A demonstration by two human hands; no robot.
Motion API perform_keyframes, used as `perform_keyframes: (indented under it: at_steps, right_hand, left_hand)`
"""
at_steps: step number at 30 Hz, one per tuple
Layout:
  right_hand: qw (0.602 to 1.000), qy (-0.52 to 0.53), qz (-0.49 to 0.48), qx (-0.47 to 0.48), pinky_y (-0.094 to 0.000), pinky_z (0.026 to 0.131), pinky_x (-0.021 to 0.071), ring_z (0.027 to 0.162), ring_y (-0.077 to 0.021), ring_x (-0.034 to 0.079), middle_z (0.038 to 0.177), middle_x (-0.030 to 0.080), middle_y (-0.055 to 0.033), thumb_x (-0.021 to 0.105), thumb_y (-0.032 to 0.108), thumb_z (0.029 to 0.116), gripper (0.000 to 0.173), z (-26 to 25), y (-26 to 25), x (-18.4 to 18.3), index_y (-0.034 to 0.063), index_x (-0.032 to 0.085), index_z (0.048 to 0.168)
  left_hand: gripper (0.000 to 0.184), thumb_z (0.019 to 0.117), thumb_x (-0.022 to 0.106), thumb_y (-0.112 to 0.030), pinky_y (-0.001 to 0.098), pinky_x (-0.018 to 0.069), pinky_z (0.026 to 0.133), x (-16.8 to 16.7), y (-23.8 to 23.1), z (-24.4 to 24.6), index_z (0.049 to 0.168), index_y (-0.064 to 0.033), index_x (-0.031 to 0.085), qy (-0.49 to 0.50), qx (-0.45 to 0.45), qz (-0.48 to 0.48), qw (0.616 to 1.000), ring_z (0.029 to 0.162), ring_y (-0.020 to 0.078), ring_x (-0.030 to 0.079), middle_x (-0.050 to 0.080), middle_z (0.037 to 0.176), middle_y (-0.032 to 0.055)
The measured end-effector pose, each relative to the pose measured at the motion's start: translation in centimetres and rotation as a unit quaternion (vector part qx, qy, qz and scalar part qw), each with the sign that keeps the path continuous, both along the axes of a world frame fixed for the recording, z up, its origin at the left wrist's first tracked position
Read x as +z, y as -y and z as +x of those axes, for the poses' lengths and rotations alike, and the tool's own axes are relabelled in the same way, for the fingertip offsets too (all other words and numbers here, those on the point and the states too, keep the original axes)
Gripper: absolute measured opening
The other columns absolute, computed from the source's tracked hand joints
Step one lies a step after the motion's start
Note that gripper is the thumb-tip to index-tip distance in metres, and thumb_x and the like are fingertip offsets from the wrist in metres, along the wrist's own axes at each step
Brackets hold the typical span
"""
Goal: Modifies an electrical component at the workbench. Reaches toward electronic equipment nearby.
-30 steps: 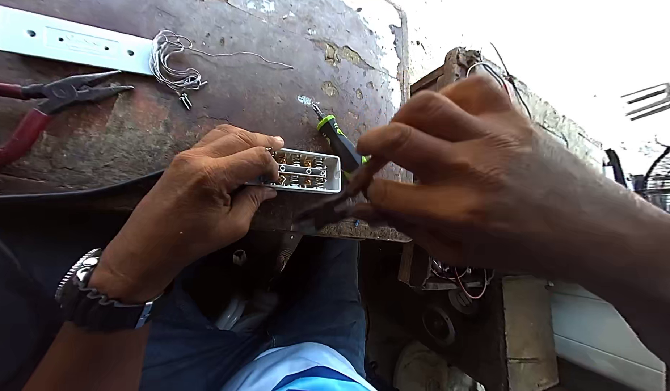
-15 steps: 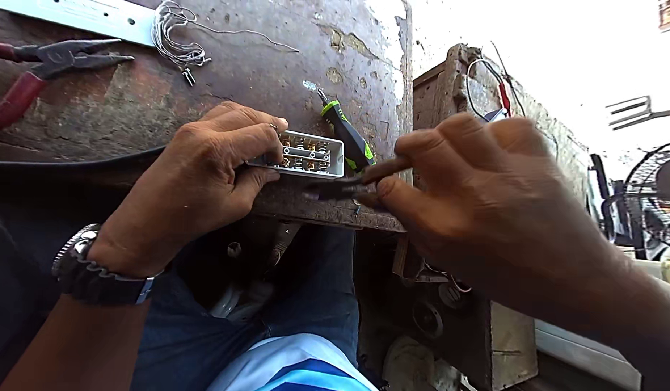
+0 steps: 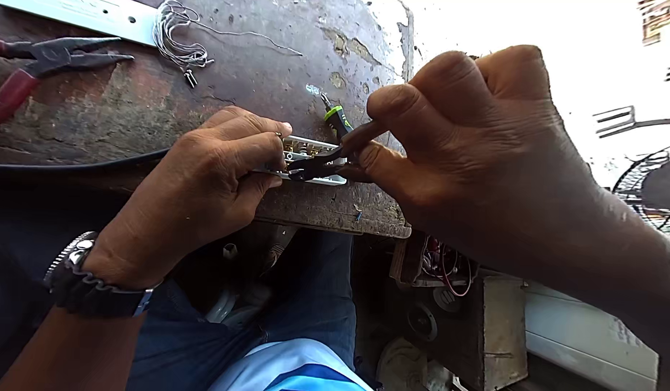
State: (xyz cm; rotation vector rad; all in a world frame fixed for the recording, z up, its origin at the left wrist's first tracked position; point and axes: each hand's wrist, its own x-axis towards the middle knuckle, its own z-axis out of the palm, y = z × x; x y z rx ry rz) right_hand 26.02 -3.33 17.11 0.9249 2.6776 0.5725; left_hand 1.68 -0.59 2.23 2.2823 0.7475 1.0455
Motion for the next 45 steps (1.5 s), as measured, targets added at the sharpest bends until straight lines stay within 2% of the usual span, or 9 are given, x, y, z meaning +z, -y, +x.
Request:
perform_keyframes:
  at_steps: [6, 10, 15, 21, 28, 31, 35, 38, 45]
  right_hand:
    - [0.999, 0.030, -0.014, -0.013, -0.0510, 0.069, 0.0327, 0.094, -0.0412, 0.054, 0.112, 0.058, -0.0215, 0.040, 0.006, 0.1083, 0.027, -0.5, 0.2, 0.4, 0.0028, 0.066, 0.105]
    - [0.998, 0.043, -0.025, -0.032, -0.0527, 0.071, 0.0333, 0.100, -0.0430, 0.054, 0.115, 0.057, -0.0227, 0.038, 0.004, 0.1063, 0.030, -0.7, 0.5, 0.7, 0.0053, 0.068, 0.111]
    - [0.999, 0.037, -0.011, -0.030, -0.0528, 0.069, 0.0344, 0.098, -0.0450, 0.055, 0.111, 0.058, -0.0243, 0.040, 0.019, 0.1116, 0.032, -0.6, 0.2, 0.1, 0.0017, 0.066, 0.104]
    - [0.999, 0.050, 0.001, -0.021, -0.0534, 0.075, 0.0336, 0.104, -0.0426, 0.054, 0.121, 0.059, -0.0230, 0.038, -0.001, 0.1066, 0.031, -0.7, -0.1, 0.2, 0.0039, 0.068, 0.113]
    - [0.999, 0.046, 0.001, 0.005, -0.0555, 0.075, 0.0339, 0.105, -0.0460, 0.055, 0.123, 0.059, -0.0256, 0.039, -0.001, 0.1061, 0.028, -0.5, -0.6, 0.4, 0.0008, 0.066, 0.108]
    - [0.999, 0.049, -0.014, 0.007, -0.0556, 0.073, 0.0354, 0.104, -0.0472, 0.056, 0.118, 0.060, -0.0260, 0.038, 0.001, 0.1059, 0.027, -0.4, -0.9, 0.5, 0.0004, 0.065, 0.106]
    - [0.997, 0.052, -0.043, 0.026, -0.0521, 0.062, 0.0336, 0.088, -0.0464, 0.056, 0.105, 0.058, -0.0271, 0.036, 0.003, 0.1075, 0.027, -0.2, -1.6, 0.6, -0.0035, 0.062, 0.101]
    - [0.994, 0.066, -0.084, 0.035, -0.0486, 0.055, 0.0338, 0.079, -0.0444, 0.056, 0.093, 0.054, -0.0236, 0.035, 0.003, 0.1044, 0.026, -0.2, -2.2, 0.9, -0.0031, 0.059, 0.095]
    - [0.981, 0.090, -0.155, 0.069, -0.0466, 0.051, 0.0393, 0.072, -0.0390, 0.058, 0.085, 0.055, -0.0180, 0.045, 0.011, 0.0979, 0.020, 0.0, -4.0, 1.5, -0.0005, 0.060, 0.093]
  left_hand:
    - [0.013, 0.0949, 0.064, -0.013, 0.0341, 0.0467, 0.110, 0.1, 0.1, 0.1, 0.098, -0.0068, 0.075, -0.011, 0.006, 0.005, 1.000, 0.129, 0.0230, 0.059, 0.068, 0.128, 0.0103]
    - [0.014, 0.0953, 0.064, -0.013, 0.0345, 0.0465, 0.110, 0.1, 0.1, 0.2, 0.099, -0.0071, 0.076, -0.019, 0.010, 0.008, 1.000, 0.129, 0.0230, 0.059, 0.068, 0.128, 0.0103]
    - [0.014, 0.0949, 0.064, -0.013, 0.0345, 0.0468, 0.110, 0.1, 0.1, 0.1, 0.099, -0.0073, 0.076, -0.022, 0.009, 0.010, 1.000, 0.129, 0.0234, 0.059, 0.068, 0.127, 0.0105]
    - [0.013, 0.0939, 0.064, -0.011, 0.0344, 0.0463, 0.110, 0.1, 0.1, 0.0, 0.099, -0.0066, 0.076, -0.020, 0.007, 0.009, 1.000, 0.128, 0.0235, 0.059, 0.069, 0.125, 0.0098]
    - [0.013, 0.0940, 0.064, -0.010, 0.0343, 0.0476, 0.108, 0.1, 0.0, 0.0, 0.098, -0.0066, 0.076, -0.016, 0.005, 0.008, 1.000, 0.126, 0.0235, 0.060, 0.069, 0.123, 0.0105]
    - [0.012, 0.0938, 0.064, -0.010, 0.0346, 0.0479, 0.107, 0.2, 0.0, 0.0, 0.097, -0.0067, 0.075, -0.021, 0.007, 0.009, 1.000, 0.125, 0.0238, 0.060, 0.069, 0.123, 0.0105]
    - [0.013, 0.0948, 0.064, -0.012, 0.0350, 0.0487, 0.106, 0.2, -0.1, 0.1, 0.098, -0.0065, 0.075, -0.021, 0.006, 0.011, 1.000, 0.125, 0.0238, 0.061, 0.069, 0.123, 0.0106]
    - [0.013, 0.0949, 0.063, -0.011, 0.0352, 0.0487, 0.106, 0.3, 0.0, 0.1, 0.099, -0.0069, 0.075, -0.024, 0.011, 0.009, 1.000, 0.125, 0.0236, 0.060, 0.069, 0.124, 0.0101]
    - [0.013, 0.0959, 0.063, -0.012, 0.0351, 0.0488, 0.107, 0.2, 0.2, 0.2, 0.096, -0.0061, 0.075, -0.024, 0.021, 0.020, 0.999, 0.125, 0.0226, 0.061, 0.069, 0.126, 0.0100]
